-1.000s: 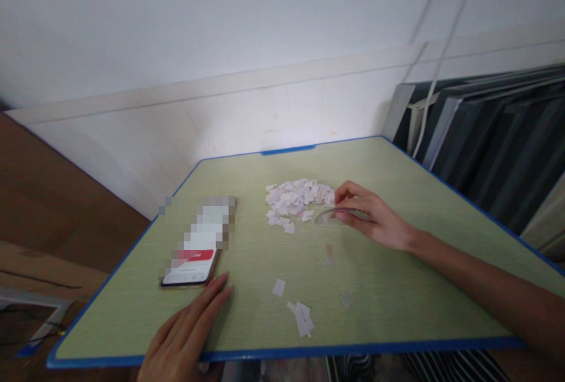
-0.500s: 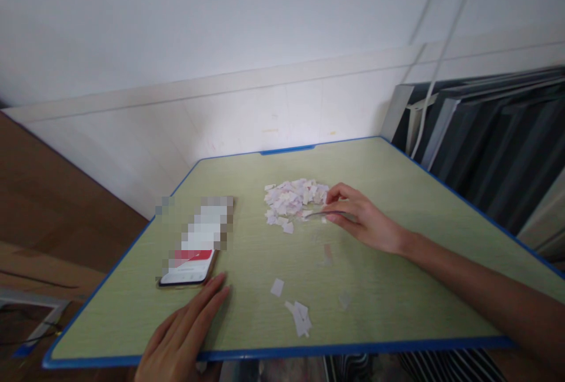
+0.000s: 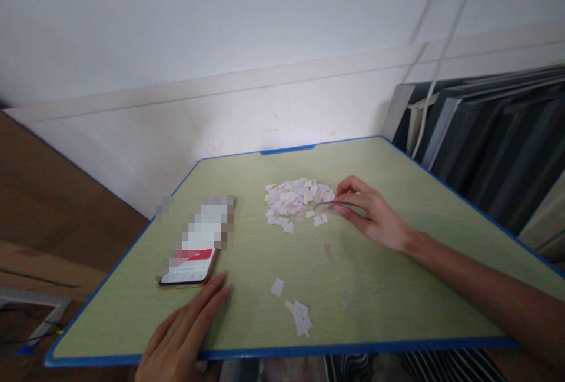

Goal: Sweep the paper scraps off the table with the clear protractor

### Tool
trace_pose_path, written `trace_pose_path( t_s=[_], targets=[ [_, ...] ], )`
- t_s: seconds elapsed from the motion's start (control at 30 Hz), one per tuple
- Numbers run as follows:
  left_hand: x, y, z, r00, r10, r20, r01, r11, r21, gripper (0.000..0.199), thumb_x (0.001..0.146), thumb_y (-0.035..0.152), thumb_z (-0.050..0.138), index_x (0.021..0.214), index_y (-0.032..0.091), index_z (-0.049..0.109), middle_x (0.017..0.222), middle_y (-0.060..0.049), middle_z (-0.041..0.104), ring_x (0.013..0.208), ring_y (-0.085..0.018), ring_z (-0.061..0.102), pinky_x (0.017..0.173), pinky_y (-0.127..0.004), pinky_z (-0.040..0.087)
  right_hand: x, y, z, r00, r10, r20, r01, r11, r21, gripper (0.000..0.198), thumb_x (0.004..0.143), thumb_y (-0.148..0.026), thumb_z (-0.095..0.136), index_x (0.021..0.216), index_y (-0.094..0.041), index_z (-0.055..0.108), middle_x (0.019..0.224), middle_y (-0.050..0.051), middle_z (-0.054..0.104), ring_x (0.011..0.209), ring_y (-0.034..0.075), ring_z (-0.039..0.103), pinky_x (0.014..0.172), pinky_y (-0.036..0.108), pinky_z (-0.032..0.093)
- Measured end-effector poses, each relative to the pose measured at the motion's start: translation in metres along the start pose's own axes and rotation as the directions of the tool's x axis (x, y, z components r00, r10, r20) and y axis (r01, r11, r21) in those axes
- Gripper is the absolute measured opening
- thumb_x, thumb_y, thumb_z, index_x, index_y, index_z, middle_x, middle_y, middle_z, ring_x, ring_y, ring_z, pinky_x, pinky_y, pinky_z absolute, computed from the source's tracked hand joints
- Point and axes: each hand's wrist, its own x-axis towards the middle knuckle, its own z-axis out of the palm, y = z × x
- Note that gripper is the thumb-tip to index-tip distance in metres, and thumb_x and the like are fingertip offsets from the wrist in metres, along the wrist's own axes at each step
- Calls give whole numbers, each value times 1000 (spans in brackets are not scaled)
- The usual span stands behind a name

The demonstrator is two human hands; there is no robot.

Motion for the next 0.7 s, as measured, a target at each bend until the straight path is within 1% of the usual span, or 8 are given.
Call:
trace_pose_path(
  t_s=[0.1,0.17,0.23,0.33,0.43,0.5,0.57,0.7],
  targets=[
    [0,-1,0,999,36,-2,-36,999,24,53,66,13,43,119,11,52,115,-12,69,92,-21,69,82,-33,41,0,1,1,999,0,35,0,1000,8,23,91,-25,49,89,-17,71,89,9,56,83,19,55,72,34,48],
    [0,-2,0,1000,23,-1,-22,999,27,53,66,13,42,118,11,52,115,-13,69,92,-21,69,82,-33,41,0,0,1,999,2,49,-2,1000,-6,23,90,-24,49,86,-16,71,88,10,56,83,20,55,72,35,48],
    [0,-2,0,1000,14,-3,-14,1000,28,52,67,13,42,118,12,52,115,-12,69,92,-21,69,82,-33,41,0,0,-1,1000,6,27,-5,1000,-16,24,90,-23,49,83,-15,70,86,9,55,81,20,55,70,34,48],
    [0,-2,0,1000,22,-11,-22,999,26,52,68,15,43,119,13,51,115,-12,69,92,-20,69,82,-32,41,0,-1,-3,1000,19,-18,-19,1000,-1,24,90,-24,49,85,-15,70,84,8,53,77,19,54,66,33,47],
    [0,0,0,1000,-4,-5,4,1000,5,51,70,16,43,120,14,49,116,-11,69,94,-20,69,83,-32,42,1,0,-3,999,38,5,-38,999,9,22,90,-24,50,85,-16,70,84,9,54,77,19,55,67,34,48],
    [0,2,0,999,-37,6,38,999,-15,50,71,14,42,120,14,49,117,-12,68,95,-21,68,84,-33,41,1,0,-4,998,53,31,-53,999,-6,21,88,-23,51,81,-17,70,85,9,55,79,20,55,68,35,47],
    [0,3,0,998,-54,12,55,998,-31,50,71,13,41,120,14,50,118,-12,68,95,-21,68,85,-34,41,1,1,-7,998,61,31,-60,998,-23,20,87,-22,51,79,-17,69,84,8,55,78,20,55,67,35,47],
    [-1,3,0,1000,-22,13,22,1000,-6,52,68,11,42,120,13,50,117,-12,68,94,-21,68,84,-33,41,0,-1,-9,999,37,11,-37,999,8,20,88,-21,50,82,-17,69,83,7,55,77,19,54,66,34,47]
  ],
)
